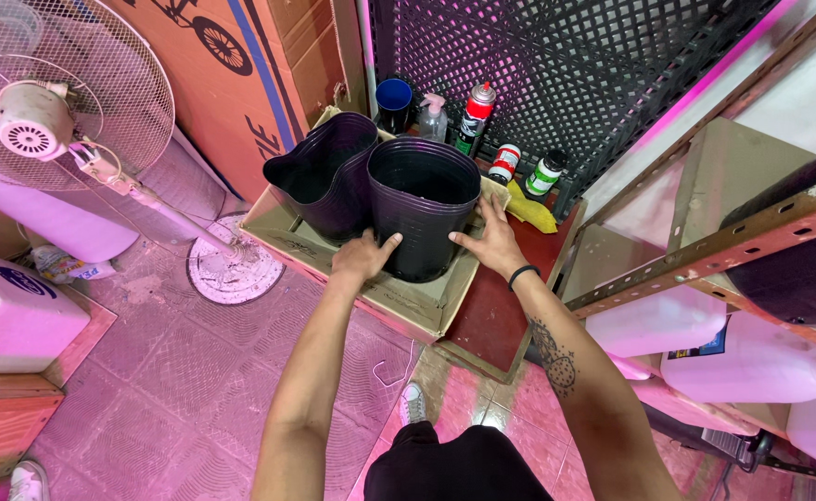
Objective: The person repeatedly picks up white plastic jugs and black flexible plant pots from a cardboard box and places them onto metal shelves. They also handle a blue and yellow spray bottle, moving it between shelves. The task involves organizing these items by stacking and arranging them on the shelving unit.
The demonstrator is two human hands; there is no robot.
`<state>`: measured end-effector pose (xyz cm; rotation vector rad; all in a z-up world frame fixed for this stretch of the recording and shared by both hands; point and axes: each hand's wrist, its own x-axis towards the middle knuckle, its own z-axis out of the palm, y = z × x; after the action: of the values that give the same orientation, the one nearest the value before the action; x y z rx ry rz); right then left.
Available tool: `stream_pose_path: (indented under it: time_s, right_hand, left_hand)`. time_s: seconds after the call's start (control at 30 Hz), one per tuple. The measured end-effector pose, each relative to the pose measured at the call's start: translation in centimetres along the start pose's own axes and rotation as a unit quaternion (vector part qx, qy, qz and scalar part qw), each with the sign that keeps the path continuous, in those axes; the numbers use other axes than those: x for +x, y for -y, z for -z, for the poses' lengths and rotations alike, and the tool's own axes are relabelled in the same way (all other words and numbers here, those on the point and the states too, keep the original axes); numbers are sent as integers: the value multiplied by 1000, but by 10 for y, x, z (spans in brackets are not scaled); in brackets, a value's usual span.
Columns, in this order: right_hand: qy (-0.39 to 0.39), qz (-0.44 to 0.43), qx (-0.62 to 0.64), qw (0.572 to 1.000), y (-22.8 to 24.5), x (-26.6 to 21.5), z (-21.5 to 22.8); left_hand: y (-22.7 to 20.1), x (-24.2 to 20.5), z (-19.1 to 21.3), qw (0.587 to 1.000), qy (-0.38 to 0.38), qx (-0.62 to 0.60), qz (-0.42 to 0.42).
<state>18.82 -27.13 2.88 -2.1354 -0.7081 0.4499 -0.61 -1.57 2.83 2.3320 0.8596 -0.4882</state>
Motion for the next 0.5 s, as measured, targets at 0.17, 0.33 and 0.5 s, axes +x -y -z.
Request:
stream_pose_path:
  time_s: [0.17, 0.33, 0.5]
  right_hand:
    - [10, 30, 10, 999, -15, 1, -6]
    - [9, 102, 6, 995, -7, -8, -3]
    - [-38, 143, 65, 987, 47, -31, 17]
  left_hand:
    - [-6, -41, 11, 994, -14, -91, -62]
    - [-1, -53, 13, 985, -19, -132, -107]
    - [-6, -62, 22, 938, -124, -263, -187]
